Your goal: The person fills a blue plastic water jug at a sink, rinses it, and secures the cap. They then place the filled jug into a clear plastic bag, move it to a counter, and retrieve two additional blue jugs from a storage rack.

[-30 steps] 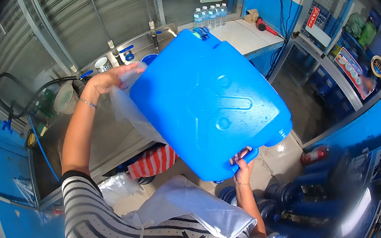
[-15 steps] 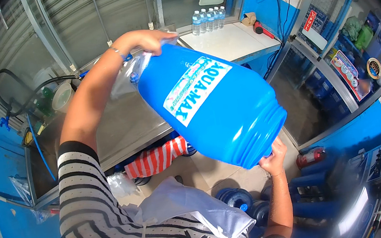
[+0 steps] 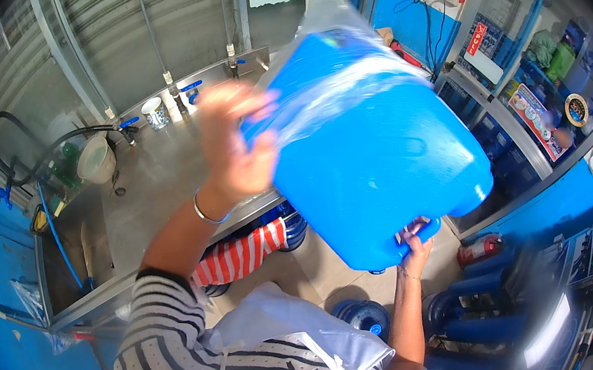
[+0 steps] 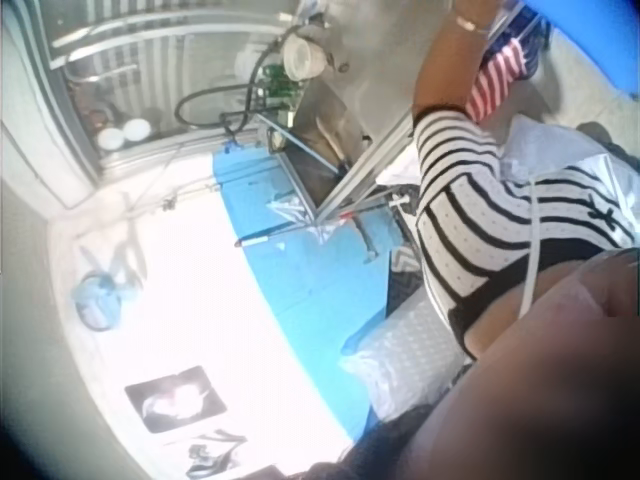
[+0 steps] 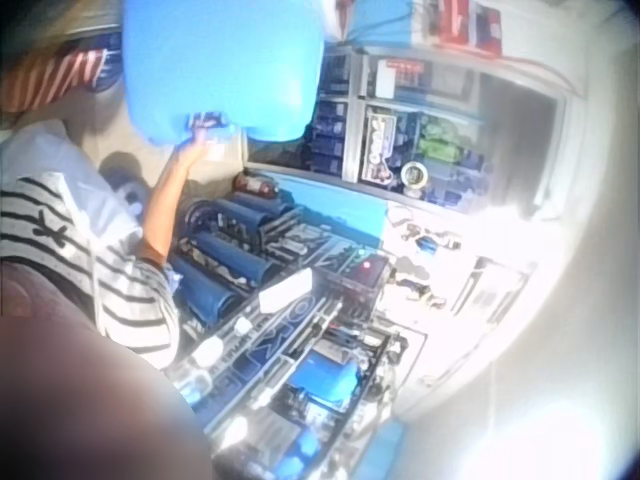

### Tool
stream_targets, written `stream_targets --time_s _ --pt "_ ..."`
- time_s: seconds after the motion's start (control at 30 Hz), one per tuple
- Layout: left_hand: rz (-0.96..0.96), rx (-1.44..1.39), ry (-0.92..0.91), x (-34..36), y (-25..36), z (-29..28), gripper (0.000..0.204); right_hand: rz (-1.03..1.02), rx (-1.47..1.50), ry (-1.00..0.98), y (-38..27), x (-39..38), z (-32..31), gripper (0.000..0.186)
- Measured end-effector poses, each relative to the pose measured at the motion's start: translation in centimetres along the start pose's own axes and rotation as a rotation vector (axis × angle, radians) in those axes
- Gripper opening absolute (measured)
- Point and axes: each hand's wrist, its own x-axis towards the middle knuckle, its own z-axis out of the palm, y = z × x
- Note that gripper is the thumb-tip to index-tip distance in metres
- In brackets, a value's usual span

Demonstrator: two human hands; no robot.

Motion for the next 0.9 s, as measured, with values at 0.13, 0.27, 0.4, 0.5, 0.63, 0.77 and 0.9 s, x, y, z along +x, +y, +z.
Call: stream_targets --time_s 0.13,0.27,0.4,0.5,0.63,0.77,0.9 --pt "-0.368 0.127 0.084 -9.4 -2.6 -0.7 0.059 0.211 0.205 0.074 2.1 1.0 -3.6 0.033" --pt "-0.383 0.165 0.137 -9.2 -4.9 4.7 0.047 0.329 0.317 0.101 3.1 0.6 -1.6 0.047" --pt "-0.316 0.122 0.141 -5.8 -6.7 6.2 0.029 0.272 0.266 0.102 2.9 -0.7 2.2 0.050" --pt "-0.259 0.084 -0.024 -5.5 -5.3 5.4 0.016 0.300 0.310 0.139 2.9 -1.0 3.1 0.050" --pt "-0.327 -0.051 -0.164 -6.6 -1.0 4.9 0.017 0.321 0.378 0.165 3.7 -0.6 2.6 0.050" --pt "-0.332 0.042 0.081 -5.1 -1.1 4.2 0.043 0.315 0.386 0.121 3.3 -0.1 2.6 0.051" --pt "-0.235 0.003 -0.004 -2.1 -4.9 2.6 0.057 0.336 0.288 0.135 1.0 -0.6 3.5 0.050"
